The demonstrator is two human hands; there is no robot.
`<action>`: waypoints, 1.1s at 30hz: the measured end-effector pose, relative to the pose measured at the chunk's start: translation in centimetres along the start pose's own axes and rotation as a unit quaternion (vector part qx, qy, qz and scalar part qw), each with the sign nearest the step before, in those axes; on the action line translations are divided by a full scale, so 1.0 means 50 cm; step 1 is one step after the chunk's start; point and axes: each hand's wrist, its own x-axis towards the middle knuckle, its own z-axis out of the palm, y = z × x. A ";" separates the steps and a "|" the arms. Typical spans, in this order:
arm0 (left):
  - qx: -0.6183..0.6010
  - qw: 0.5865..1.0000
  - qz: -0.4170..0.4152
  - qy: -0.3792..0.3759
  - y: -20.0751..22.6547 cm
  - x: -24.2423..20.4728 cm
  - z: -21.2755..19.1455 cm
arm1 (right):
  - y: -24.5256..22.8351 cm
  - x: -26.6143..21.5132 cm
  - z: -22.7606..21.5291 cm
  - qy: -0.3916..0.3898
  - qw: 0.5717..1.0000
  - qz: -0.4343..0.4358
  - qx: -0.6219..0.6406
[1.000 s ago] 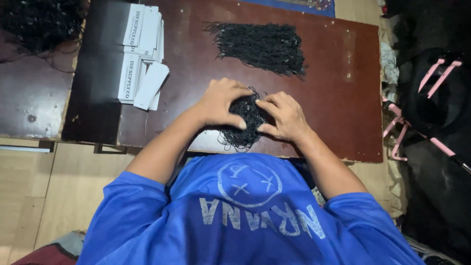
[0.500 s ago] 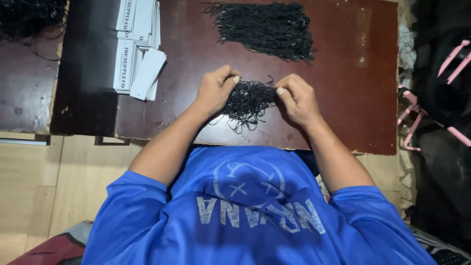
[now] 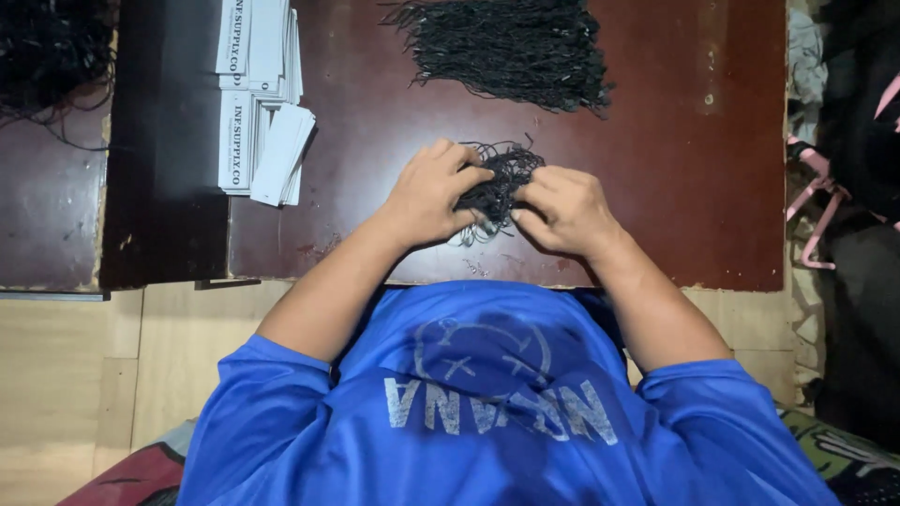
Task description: The person sits at a table and repeatedly picks up black cables from a pile, untangles them, and places them into a separate pile. The hands work continuously throughout the clip, handling the cables one at a time.
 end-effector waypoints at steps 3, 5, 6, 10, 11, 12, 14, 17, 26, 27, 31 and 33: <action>-0.085 0.994 -0.015 0.062 -0.024 -0.003 0.027 | -0.002 0.009 -0.002 -0.026 0.999 0.003 -0.028; -0.136 0.987 -0.042 0.076 -0.020 -0.005 0.012 | 0.012 -0.003 0.010 -0.031 0.999 0.007 -0.038; -0.187 0.975 -0.070 0.092 -0.018 -0.006 0.006 | 0.018 -0.010 0.015 -0.037 0.998 0.010 -0.048; -0.216 0.970 -0.071 0.083 -0.021 -0.006 -0.005 | 0.041 -0.025 0.012 -0.025 0.995 0.080 0.047; -0.232 0.968 -0.058 0.079 -0.020 -0.004 -0.009 | 0.047 -0.031 0.009 -0.007 0.988 0.117 0.096; -0.248 0.965 -0.045 0.075 -0.020 -0.004 -0.014 | 0.052 -0.036 0.006 0.012 0.977 0.153 0.145; -0.188 0.975 -0.026 0.115 -0.017 -0.002 -0.022 | 0.047 -0.035 -0.001 0.033 0.976 0.157 0.146; -0.110 0.980 -0.006 0.163 0.011 0.018 -0.040 | 0.034 -0.017 -0.010 0.061 0.978 0.136 0.147; -0.060 0.993 -0.062 -0.074 0.062 0.099 -0.003 | 0.027 -0.015 -0.012 0.096 0.979 0.126 0.132; -0.106 0.989 -0.093 -0.054 0.064 0.109 0.000 | 0.034 -0.018 -0.013 0.121 0.975 0.135 0.129; -0.171 0.983 -0.071 0.019 0.023 0.096 0.048 | 0.017 -0.005 -0.009 0.148 0.977 0.117 0.101; -0.106 0.994 -0.034 0.024 0.029 0.089 0.079 | 0.009 -0.002 0.005 0.134 0.986 0.064 0.070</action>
